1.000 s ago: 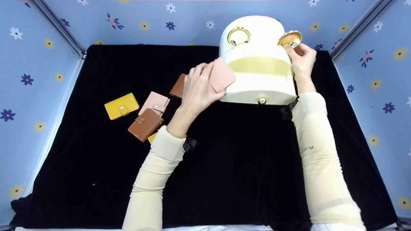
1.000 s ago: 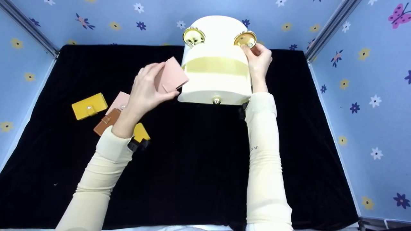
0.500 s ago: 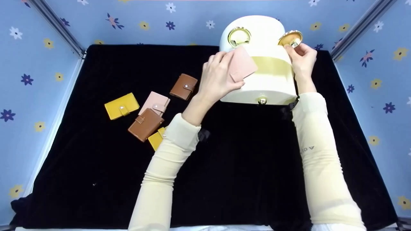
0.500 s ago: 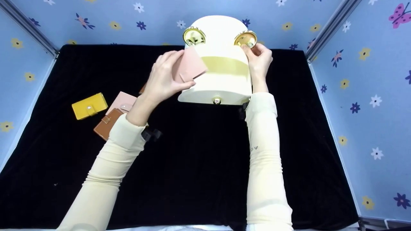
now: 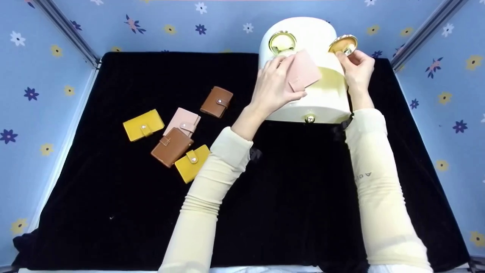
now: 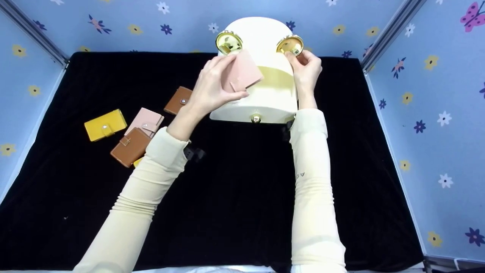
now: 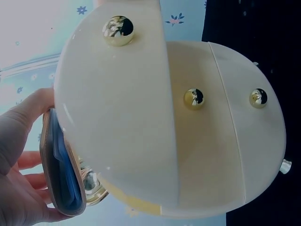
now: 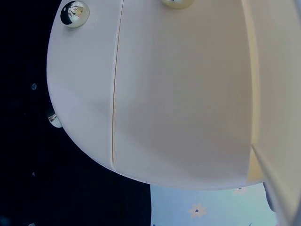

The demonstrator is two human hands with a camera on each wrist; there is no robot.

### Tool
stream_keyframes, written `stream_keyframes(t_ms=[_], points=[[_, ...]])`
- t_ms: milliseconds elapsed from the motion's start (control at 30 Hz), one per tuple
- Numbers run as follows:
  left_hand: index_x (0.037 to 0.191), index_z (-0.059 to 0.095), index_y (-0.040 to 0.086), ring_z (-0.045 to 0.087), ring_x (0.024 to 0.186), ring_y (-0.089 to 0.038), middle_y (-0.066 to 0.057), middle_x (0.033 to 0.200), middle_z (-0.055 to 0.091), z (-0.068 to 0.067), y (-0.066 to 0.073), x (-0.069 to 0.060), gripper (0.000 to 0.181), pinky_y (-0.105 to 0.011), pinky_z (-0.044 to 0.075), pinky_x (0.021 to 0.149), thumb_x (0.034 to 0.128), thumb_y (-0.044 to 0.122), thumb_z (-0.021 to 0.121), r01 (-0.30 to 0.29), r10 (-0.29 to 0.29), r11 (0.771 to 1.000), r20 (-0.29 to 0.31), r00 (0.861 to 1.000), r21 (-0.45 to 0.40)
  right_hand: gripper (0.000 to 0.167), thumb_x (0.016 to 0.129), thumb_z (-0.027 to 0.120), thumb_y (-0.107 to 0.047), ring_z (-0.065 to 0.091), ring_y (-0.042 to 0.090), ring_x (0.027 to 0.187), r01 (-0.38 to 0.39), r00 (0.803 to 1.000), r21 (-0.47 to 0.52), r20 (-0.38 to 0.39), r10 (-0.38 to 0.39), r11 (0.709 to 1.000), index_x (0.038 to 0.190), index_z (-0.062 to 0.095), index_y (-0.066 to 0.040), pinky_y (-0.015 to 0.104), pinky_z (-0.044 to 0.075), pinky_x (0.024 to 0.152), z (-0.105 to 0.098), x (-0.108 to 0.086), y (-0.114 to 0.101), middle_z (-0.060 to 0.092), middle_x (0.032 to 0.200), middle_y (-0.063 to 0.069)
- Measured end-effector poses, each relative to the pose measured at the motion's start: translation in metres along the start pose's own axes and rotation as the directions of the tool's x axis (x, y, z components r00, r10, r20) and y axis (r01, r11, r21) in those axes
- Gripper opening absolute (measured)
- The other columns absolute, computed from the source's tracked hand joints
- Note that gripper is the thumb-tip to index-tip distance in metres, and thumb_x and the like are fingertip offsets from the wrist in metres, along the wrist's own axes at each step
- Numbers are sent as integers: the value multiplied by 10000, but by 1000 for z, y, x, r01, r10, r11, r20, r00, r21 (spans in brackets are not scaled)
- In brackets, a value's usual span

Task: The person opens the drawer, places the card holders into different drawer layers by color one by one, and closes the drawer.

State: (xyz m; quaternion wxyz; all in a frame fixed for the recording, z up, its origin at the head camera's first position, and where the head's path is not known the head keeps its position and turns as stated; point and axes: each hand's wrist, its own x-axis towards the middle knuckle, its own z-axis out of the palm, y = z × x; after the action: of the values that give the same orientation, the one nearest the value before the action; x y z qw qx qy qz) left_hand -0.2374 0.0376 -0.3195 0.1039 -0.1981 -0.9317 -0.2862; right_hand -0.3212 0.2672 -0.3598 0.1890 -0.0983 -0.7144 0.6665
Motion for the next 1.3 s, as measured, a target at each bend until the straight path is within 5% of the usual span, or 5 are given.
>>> stream_keyframes(t_ms=[633,1000,1300], points=[[1363,342,128,378,1147,-139,-22,1295,407,11,15,13,886,-274,316,908,657,546,677,-88,92,996,133,987,-34,151,710,738,-99,572,104,618,-19,1000,6,0,19,1000,806,679,0,202,435,609,1,-6,-9,628,666,1],[1326,393,80,364,1188,-140,-39,1306,414,10,12,12,750,-227,258,973,750,503,621,-156,164,985,117,980,-69,101,703,744,-107,561,104,603,-3,1000,28,-7,4,1000,738,676,-40,205,427,601,1,1,1,626,662,12],[1283,450,87,400,1161,-147,-29,1271,448,4,2,6,575,-215,306,941,825,409,583,-125,133,989,118,984,-76,101,703,743,-95,553,111,581,17,1000,55,3,-17,998,694,658,-40,212,427,585,0,0,2,624,655,30]])
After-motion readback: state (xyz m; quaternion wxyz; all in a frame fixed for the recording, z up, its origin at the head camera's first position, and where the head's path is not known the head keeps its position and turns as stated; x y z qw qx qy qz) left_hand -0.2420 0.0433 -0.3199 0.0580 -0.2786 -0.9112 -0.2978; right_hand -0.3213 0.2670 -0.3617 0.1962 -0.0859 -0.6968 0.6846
